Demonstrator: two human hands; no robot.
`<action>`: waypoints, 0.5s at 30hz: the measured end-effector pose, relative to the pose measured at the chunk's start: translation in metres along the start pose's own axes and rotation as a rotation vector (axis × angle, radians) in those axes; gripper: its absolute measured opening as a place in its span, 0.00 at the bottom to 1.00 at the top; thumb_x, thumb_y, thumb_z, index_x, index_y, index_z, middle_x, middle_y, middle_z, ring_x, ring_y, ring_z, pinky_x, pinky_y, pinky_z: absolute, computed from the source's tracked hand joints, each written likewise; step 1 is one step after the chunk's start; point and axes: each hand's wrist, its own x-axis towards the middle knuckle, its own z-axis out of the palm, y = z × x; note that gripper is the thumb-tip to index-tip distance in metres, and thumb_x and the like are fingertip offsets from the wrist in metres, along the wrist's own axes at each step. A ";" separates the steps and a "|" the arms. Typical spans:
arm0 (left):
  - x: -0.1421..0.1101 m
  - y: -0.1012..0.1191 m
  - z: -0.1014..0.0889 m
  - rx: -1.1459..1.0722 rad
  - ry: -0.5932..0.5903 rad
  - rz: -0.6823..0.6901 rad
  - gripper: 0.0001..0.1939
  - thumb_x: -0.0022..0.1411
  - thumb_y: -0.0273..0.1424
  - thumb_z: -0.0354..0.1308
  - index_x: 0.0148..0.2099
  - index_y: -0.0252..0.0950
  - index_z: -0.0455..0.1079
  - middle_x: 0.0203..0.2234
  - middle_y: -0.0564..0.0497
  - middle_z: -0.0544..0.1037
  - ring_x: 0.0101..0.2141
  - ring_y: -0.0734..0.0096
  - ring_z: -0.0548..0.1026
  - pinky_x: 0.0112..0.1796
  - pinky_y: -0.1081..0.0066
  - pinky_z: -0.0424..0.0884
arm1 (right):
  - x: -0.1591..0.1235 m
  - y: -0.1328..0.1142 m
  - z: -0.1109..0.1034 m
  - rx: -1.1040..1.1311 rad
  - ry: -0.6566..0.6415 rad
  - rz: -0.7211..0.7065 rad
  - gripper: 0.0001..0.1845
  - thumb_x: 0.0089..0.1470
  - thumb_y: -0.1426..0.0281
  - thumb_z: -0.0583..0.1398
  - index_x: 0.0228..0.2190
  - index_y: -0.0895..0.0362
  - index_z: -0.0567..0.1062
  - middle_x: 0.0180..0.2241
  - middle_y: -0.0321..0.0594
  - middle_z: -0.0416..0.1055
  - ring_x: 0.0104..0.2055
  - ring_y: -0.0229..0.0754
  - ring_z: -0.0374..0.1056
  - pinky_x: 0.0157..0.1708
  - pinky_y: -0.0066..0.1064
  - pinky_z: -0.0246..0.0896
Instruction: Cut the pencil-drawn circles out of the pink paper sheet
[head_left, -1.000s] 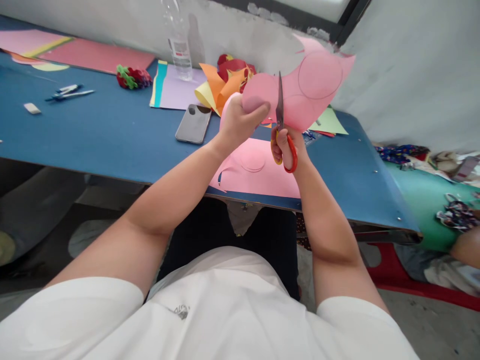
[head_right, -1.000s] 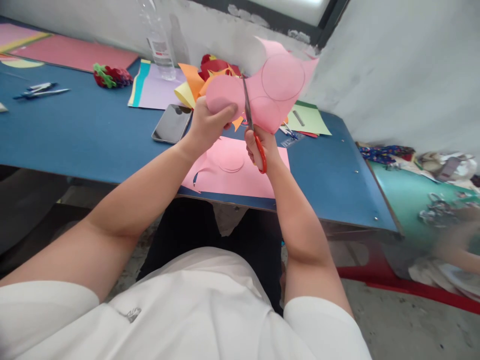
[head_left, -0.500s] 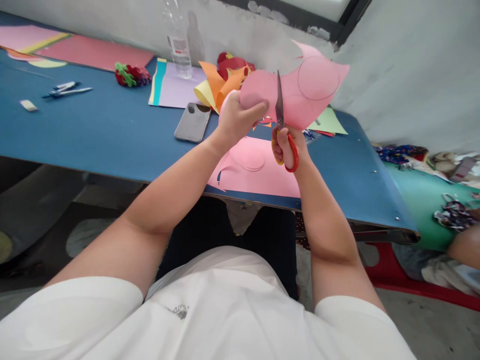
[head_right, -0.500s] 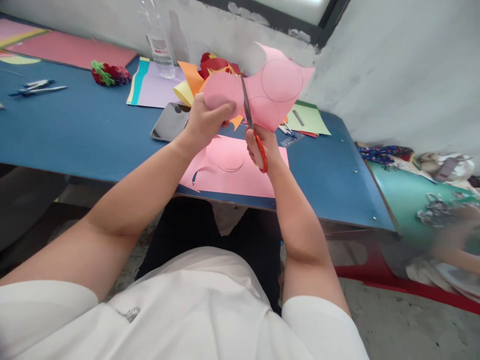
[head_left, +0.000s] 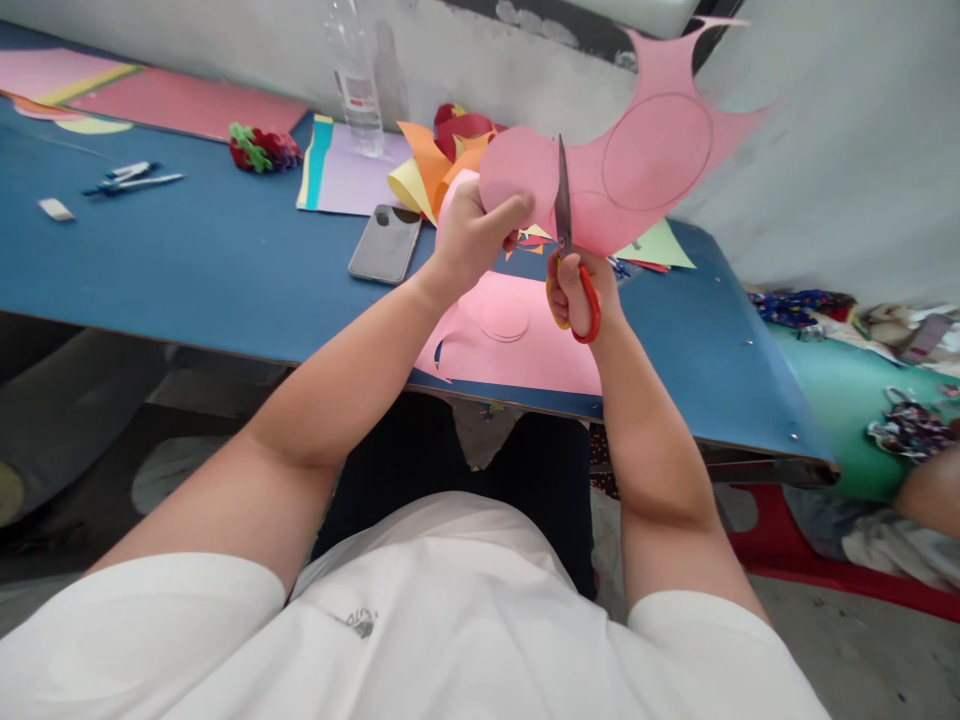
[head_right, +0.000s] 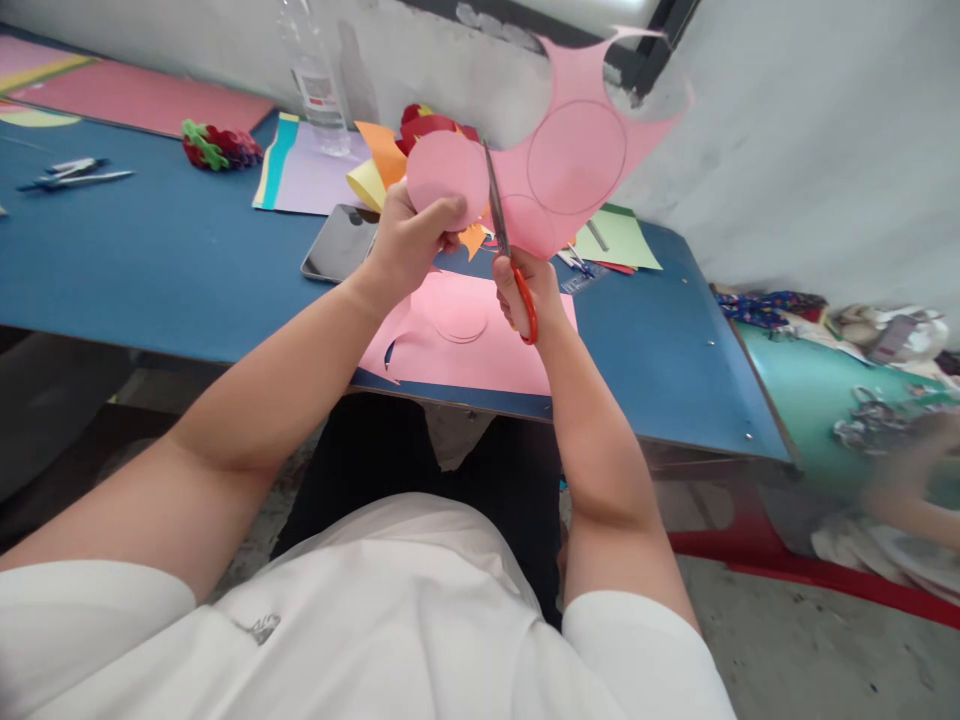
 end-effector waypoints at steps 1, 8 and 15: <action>0.000 0.000 0.000 0.000 0.005 -0.004 0.25 0.70 0.33 0.68 0.19 0.43 0.67 0.19 0.53 0.68 0.22 0.70 0.68 0.27 0.68 0.70 | 0.000 0.000 0.000 -0.010 0.000 0.005 0.44 0.55 0.18 0.61 0.34 0.47 0.66 0.20 0.26 0.51 0.18 0.38 0.50 0.17 0.35 0.49; 0.004 -0.003 -0.002 0.006 0.011 0.013 0.26 0.72 0.29 0.66 0.20 0.42 0.66 0.18 0.54 0.68 0.22 0.72 0.68 0.24 0.71 0.64 | 0.001 0.002 -0.001 -0.025 0.011 0.014 0.45 0.52 0.17 0.61 0.32 0.46 0.65 0.21 0.28 0.51 0.19 0.38 0.49 0.17 0.36 0.49; 0.002 0.002 0.001 0.009 0.036 -0.022 0.26 0.72 0.27 0.67 0.21 0.43 0.65 0.18 0.54 0.68 0.22 0.71 0.69 0.24 0.69 0.67 | -0.001 -0.001 0.001 0.015 0.007 -0.014 0.43 0.57 0.20 0.62 0.31 0.47 0.65 0.21 0.27 0.52 0.18 0.36 0.50 0.17 0.34 0.47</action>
